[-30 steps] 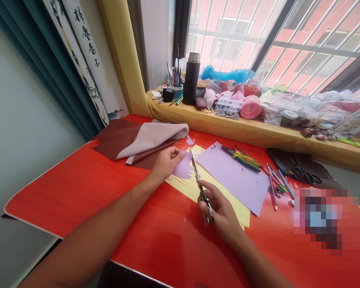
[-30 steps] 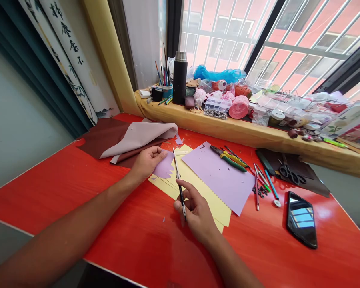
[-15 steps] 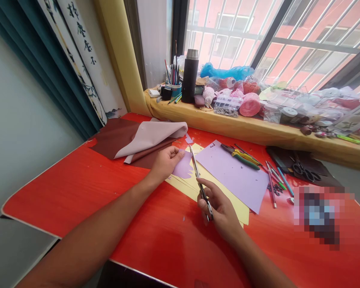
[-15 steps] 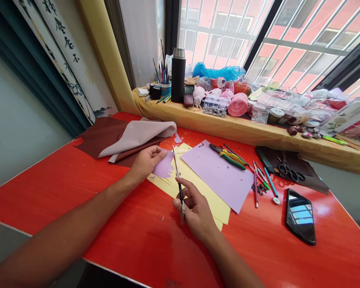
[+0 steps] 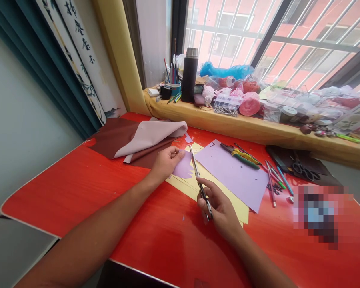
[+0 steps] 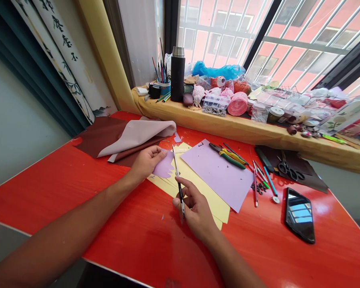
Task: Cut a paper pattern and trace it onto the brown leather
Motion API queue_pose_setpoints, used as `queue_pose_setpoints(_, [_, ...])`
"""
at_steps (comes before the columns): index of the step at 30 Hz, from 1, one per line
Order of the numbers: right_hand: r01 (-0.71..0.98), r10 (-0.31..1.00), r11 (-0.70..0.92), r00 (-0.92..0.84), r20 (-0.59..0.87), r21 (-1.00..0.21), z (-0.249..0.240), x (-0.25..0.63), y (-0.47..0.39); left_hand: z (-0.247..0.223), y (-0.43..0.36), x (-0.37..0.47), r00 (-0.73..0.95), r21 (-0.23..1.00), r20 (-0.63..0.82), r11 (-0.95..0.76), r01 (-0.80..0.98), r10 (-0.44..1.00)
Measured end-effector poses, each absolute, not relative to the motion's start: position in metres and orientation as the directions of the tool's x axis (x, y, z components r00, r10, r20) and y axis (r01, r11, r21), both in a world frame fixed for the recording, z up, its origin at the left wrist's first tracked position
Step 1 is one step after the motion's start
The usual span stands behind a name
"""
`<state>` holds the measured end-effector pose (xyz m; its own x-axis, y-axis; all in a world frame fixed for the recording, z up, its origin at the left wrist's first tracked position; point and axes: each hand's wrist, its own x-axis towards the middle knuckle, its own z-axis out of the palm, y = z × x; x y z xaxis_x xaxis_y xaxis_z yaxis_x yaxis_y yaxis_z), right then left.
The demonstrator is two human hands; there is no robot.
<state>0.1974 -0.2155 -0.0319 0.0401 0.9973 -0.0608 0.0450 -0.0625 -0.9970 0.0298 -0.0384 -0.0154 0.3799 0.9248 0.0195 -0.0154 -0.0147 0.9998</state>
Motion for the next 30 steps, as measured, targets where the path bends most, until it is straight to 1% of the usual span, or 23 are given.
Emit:
queue_pose_setpoints(9, [0.052, 0.998, -0.056, 0.040, -0.054, -0.997, -0.0263, 0.1961, -0.2161, -0.0142, -0.0396, 0.0303, 0.377, 1.000, 0.012, -0.006, -0.018, 0.926])
queue_pose_setpoints(21, [0.036, 0.997, -0.056, 0.046, -0.055, -0.998, -0.0249, 0.1957, -0.2168, -0.0151, -0.0392, 0.0295, 0.373, 0.999, 0.039, -0.049, 0.017, 0.927])
queue_pose_setpoints(30, [0.030, 0.998, -0.054, 0.046, -0.053, -0.998, -0.0250, 0.1958, -0.2173, -0.0139, -0.0397, 0.0298, 0.382, 0.999, 0.025, -0.032, 0.011, 0.924])
